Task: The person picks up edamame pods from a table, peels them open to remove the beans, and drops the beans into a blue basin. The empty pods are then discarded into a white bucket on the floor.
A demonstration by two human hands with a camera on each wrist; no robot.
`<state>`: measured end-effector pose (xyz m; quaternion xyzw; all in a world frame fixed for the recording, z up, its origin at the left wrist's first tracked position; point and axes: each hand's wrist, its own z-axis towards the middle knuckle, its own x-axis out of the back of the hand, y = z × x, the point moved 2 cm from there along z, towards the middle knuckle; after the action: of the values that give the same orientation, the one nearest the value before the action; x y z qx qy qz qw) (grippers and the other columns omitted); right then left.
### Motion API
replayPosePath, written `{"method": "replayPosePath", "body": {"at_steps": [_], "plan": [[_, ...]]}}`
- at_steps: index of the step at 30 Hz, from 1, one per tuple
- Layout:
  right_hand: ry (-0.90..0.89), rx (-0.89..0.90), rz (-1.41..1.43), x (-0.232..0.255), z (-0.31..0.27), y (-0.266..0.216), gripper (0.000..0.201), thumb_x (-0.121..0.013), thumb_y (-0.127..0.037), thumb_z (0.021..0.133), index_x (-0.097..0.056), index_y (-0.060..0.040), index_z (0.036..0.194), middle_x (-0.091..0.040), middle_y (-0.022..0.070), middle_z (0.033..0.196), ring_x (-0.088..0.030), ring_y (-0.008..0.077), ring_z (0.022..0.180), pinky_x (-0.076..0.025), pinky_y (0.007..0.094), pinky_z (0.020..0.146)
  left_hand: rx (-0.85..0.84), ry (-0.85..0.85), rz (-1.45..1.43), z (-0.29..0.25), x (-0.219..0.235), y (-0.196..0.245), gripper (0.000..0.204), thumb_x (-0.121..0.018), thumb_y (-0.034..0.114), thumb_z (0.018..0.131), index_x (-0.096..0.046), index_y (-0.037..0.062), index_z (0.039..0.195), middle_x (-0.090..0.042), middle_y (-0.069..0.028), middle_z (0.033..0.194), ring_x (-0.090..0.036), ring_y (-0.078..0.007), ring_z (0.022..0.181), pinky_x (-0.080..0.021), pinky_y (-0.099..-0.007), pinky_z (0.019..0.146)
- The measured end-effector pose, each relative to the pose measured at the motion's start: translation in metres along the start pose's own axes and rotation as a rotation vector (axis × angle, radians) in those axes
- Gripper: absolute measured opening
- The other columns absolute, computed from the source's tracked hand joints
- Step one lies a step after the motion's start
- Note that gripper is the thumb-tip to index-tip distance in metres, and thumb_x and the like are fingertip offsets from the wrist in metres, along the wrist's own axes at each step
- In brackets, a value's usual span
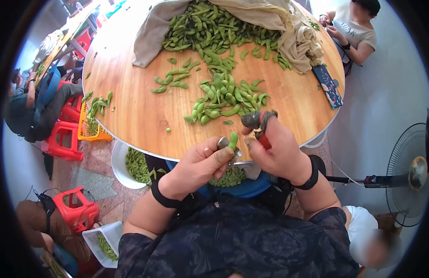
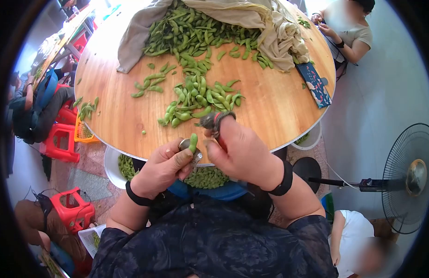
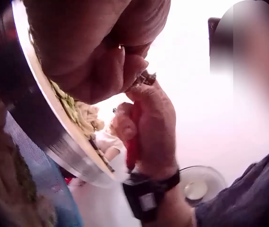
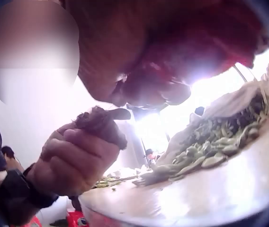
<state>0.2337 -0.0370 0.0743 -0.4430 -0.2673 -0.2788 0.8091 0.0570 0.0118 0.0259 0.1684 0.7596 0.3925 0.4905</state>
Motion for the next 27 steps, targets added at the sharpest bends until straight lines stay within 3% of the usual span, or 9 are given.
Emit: {"method": "replayPosePath", "body": {"at_steps": [2, 3, 5, 11, 18, 20, 21, 23, 27], "plan": [[-0.143, -0.493, 0.523, -0.003, -0.004, 0.004, 0.017, -0.051, -0.004, 0.085, -0.052, -0.0019, 0.101, -0.054, 0.0071, 0.069, -0.055, 0.0155, 0.049, -0.043, 0.0263, 0.041, -0.184, 0.124, 0.313, -0.002, -0.001, -0.002, 0.020, -0.057, 0.022, 0.097, -0.054, 0.0066, 0.085, -0.049, 0.0028, 0.066, -0.047, -0.0059, 0.059, -0.035, -0.0225, 0.052], [-0.145, -0.496, 0.530, -0.002, -0.003, 0.001, 0.017, -0.051, -0.004, 0.085, -0.052, -0.0019, 0.101, -0.054, 0.0071, 0.069, -0.055, 0.0155, 0.049, -0.043, 0.0263, 0.041, -0.178, 0.129, 0.312, -0.004, 0.000, -0.003, 0.020, -0.057, 0.022, 0.097, -0.054, 0.0066, 0.085, -0.049, 0.0028, 0.066, -0.047, -0.0059, 0.059, -0.035, -0.0225, 0.052], [-0.337, -0.806, 1.038, -0.008, -0.007, -0.003, 0.016, -0.044, -0.006, 0.088, -0.049, -0.0031, 0.103, -0.051, 0.0032, 0.067, -0.050, 0.0089, 0.047, -0.039, 0.0222, 0.042, -0.366, 0.192, 0.780, -0.008, 0.000, -0.002, 0.020, -0.062, 0.015, 0.093, -0.052, 0.0031, 0.080, -0.048, -0.0059, 0.064, -0.047, -0.0158, 0.054, -0.036, -0.0294, 0.051], [-0.473, -0.731, 0.963, -0.011, -0.013, -0.006, 0.010, -0.041, -0.008, 0.091, -0.045, -0.0043, 0.099, -0.051, 0.0020, 0.068, -0.046, 0.0077, 0.045, -0.038, 0.0220, 0.042, -0.550, 0.189, 1.187, -0.017, -0.006, 0.007, 0.025, -0.067, 0.009, 0.085, -0.046, 0.0013, 0.074, -0.046, -0.0142, 0.063, -0.047, -0.0345, 0.056, -0.039, -0.0367, 0.051], [-0.461, -0.629, 0.894, -0.022, -0.021, -0.010, 0.009, -0.039, -0.007, 0.093, -0.045, -0.0055, 0.099, -0.050, 0.0020, 0.067, -0.044, 0.0077, 0.042, -0.036, 0.0227, 0.039, -0.631, 0.124, 1.336, -0.025, -0.004, 0.003, 0.026, -0.068, 0.010, 0.085, -0.045, 0.0019, 0.076, -0.047, -0.0141, 0.067, -0.048, -0.0320, 0.055, -0.038, -0.0369, 0.051], [-0.417, -0.654, 1.066, -0.030, -0.027, -0.010, 0.011, -0.038, -0.006, 0.093, -0.046, -0.0059, 0.101, -0.050, 0.0017, 0.067, -0.044, 0.0071, 0.042, -0.036, 0.0217, 0.038, -0.298, 0.093, 0.898, -0.028, 0.004, -0.006, 0.021, -0.065, 0.015, 0.090, -0.050, 0.0027, 0.081, -0.050, -0.0092, 0.067, -0.049, -0.0210, 0.053, -0.038, -0.0319, 0.049], [-0.370, -0.677, 1.228, -0.033, -0.029, -0.011, 0.013, -0.037, -0.006, 0.094, -0.046, -0.0063, 0.103, -0.050, 0.0015, 0.066, -0.044, 0.0066, 0.041, -0.036, 0.0208, 0.037, -0.294, 0.093, 0.899, -0.029, 0.000, -0.005, 0.021, -0.065, 0.015, 0.090, -0.050, 0.0027, 0.081, -0.050, -0.0092, 0.067, -0.049, -0.0210, 0.053, -0.038, -0.0319, 0.049], [-0.344, -0.711, 1.336, -0.036, -0.029, -0.020, 0.013, -0.037, -0.006, 0.095, -0.047, -0.0068, 0.104, -0.051, 0.0013, 0.066, -0.044, 0.0062, 0.040, -0.036, 0.0198, 0.036, -0.012, 0.077, 0.097, -0.031, -0.007, -0.008, 0.020, -0.059, 0.021, 0.095, -0.055, 0.0032, 0.087, -0.052, -0.0029, 0.066, -0.047, -0.0098, 0.054, -0.036, -0.0247, 0.049], [-0.250, -0.726, 1.412, -0.044, -0.032, -0.018, 0.011, -0.039, -0.011, 0.099, -0.049, -0.0083, 0.103, -0.051, 0.0008, 0.066, -0.044, 0.0058, 0.039, -0.035, 0.0186, 0.035, 0.013, 0.030, -0.190, -0.028, -0.003, -0.018, 0.025, -0.052, 0.026, 0.099, -0.057, 0.0032, 0.091, -0.053, 0.0012, 0.067, -0.045, -0.0053, 0.056, -0.034, -0.0201, 0.050]]}}
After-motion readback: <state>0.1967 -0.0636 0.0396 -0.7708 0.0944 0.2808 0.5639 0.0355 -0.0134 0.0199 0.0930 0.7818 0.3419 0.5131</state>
